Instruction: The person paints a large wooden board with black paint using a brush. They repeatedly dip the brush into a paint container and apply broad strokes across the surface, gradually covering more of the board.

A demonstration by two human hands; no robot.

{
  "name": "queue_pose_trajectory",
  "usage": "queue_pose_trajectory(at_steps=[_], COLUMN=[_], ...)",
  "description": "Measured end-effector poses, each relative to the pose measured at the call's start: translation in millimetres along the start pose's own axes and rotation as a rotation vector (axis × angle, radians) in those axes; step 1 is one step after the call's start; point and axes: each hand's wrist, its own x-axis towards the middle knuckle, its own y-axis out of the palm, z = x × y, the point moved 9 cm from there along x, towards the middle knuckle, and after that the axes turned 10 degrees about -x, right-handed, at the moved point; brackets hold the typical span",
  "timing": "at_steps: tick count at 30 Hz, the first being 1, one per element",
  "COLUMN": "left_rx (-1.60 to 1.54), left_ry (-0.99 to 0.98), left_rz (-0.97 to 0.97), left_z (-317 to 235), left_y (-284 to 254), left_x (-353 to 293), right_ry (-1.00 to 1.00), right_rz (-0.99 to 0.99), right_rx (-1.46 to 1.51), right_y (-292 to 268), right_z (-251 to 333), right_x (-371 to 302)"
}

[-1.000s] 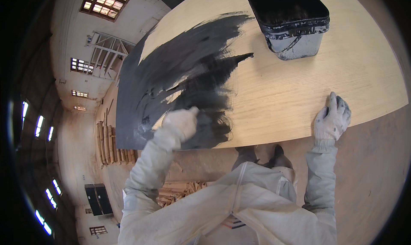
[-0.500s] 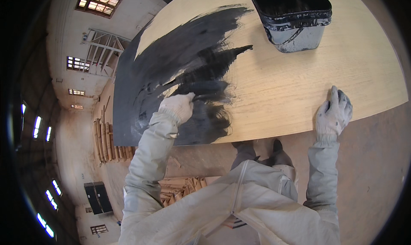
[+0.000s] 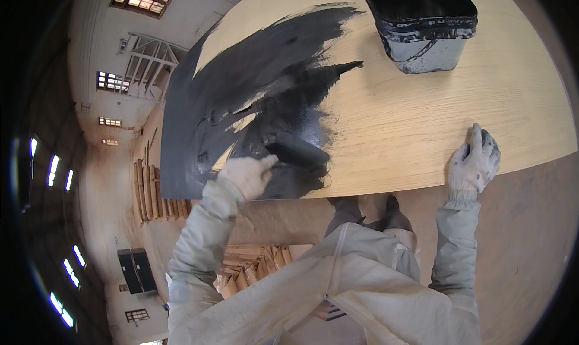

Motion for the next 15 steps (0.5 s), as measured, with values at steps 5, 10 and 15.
queue_pose_trajectory(at_steps=[5, 10, 15], left_rx=[0.179, 0.072, 0.104], left_ry=[0.148, 0.110, 0.167], left_rz=[-0.006, -0.029, -0.070], left_z=[-51, -16, -28], left_y=[17, 5, 14], left_x=[-23, 6, -5], right_ry=[-0.014, -0.005, 0.006], right_rz=[-0.028, -0.017, -0.007], right_rx=[0.005, 0.003, -0.014], right_y=[3, 0, 9], right_z=[-1, 0, -4], right_x=[-1, -3, -2])
